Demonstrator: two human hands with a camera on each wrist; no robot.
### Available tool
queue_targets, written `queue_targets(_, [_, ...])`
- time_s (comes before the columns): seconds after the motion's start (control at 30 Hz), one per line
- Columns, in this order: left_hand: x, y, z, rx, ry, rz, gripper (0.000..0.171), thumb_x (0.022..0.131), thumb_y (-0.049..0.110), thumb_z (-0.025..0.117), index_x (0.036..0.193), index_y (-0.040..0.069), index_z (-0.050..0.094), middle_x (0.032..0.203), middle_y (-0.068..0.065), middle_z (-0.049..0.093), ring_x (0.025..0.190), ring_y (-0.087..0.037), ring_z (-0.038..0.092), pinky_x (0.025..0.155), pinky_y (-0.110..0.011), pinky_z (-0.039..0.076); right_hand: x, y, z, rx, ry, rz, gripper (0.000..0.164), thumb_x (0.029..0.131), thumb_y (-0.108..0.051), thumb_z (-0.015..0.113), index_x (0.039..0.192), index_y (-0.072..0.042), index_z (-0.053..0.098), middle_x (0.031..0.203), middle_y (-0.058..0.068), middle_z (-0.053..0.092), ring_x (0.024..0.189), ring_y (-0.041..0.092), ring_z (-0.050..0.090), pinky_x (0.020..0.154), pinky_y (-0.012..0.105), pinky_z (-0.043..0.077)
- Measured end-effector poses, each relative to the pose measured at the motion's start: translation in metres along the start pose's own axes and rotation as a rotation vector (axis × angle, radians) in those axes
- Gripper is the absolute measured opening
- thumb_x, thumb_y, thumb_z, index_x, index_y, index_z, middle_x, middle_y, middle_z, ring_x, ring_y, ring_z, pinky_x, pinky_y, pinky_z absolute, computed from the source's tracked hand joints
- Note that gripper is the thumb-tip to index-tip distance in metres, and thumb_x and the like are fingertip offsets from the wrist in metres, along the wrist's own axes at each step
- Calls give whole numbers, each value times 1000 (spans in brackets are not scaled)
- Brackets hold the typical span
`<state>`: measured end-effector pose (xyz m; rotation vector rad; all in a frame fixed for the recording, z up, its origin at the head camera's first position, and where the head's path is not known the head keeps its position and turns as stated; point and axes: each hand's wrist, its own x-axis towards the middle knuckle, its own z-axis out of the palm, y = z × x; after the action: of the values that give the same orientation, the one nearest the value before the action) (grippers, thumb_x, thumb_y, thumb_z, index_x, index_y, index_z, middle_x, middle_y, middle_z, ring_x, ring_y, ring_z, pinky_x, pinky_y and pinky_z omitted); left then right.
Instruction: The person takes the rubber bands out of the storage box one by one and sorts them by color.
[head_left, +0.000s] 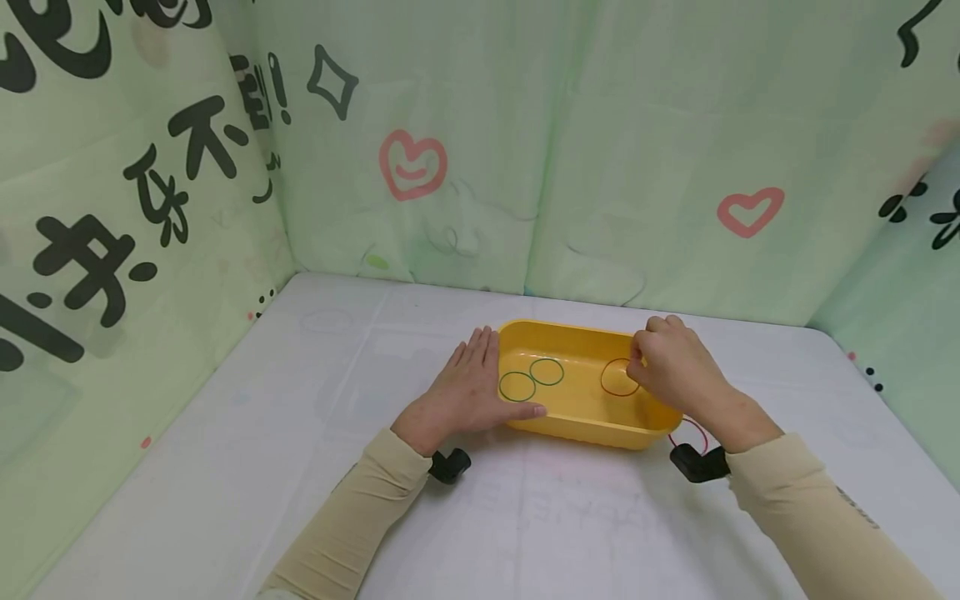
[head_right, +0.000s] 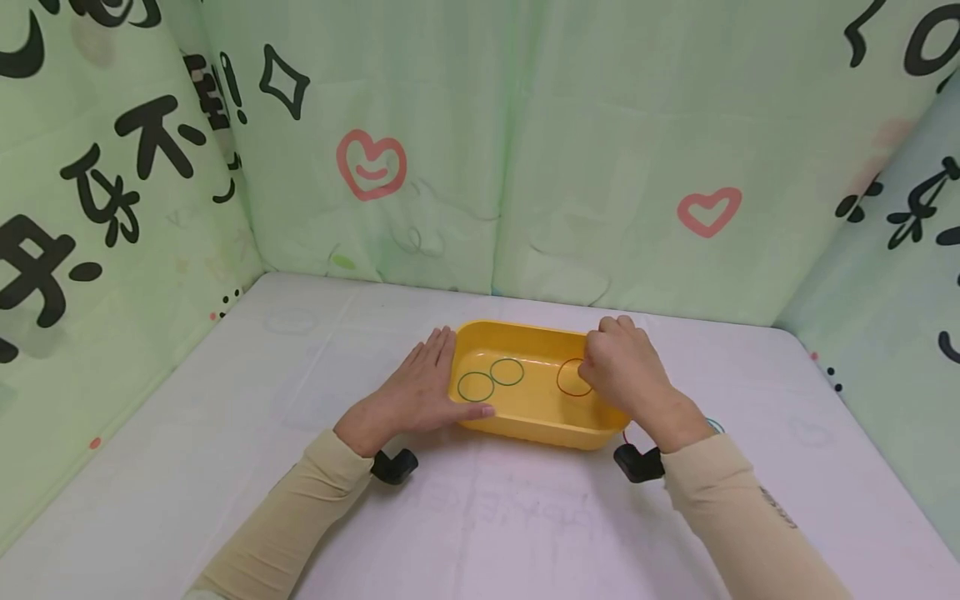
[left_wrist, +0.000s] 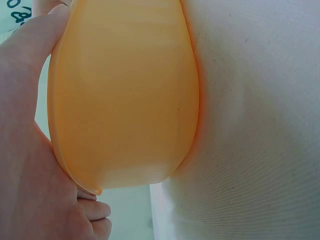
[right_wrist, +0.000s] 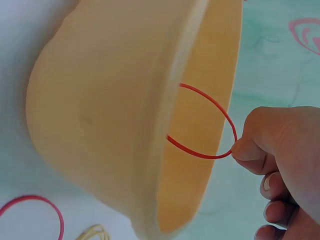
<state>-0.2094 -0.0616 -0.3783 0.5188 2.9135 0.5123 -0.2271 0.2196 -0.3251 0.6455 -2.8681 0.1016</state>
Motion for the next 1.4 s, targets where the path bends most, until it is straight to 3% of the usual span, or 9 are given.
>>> queue_targets(0.53, [-1, 0, 0, 4, -1, 0, 128, 78, 86, 49, 158, 0, -3, 168, -15, -1, 156, -25, 0, 127, -42, 6, -12, 16, -15, -1, 21, 42, 8, 79, -4, 71, 74, -3, 64, 75, 9, 52, 79, 29, 44, 66, 34, 36])
queue_targets(1.13, [-1, 1, 0, 8, 9, 2, 128, 79, 85, 49, 158, -2, -1, 167, -16, 0, 156, -26, 1, 127, -42, 7, -27, 37, -26, -16, 107, 48, 5, 76, -2, 68, 72, -3, 64, 73, 8, 52, 78, 31, 45, 65, 35, 36])
queue_targets(1.4, [-1, 1, 1, 6, 13, 3, 128, 79, 85, 50, 158, -2, -1, 167, -17, 0, 156, -26, 1, 127, -42, 7, -33, 46, -31, -26, 97, 84, 7, 77, -4, 70, 74, -1, 64, 74, 10, 53, 80, 33, 45, 65, 36, 36])
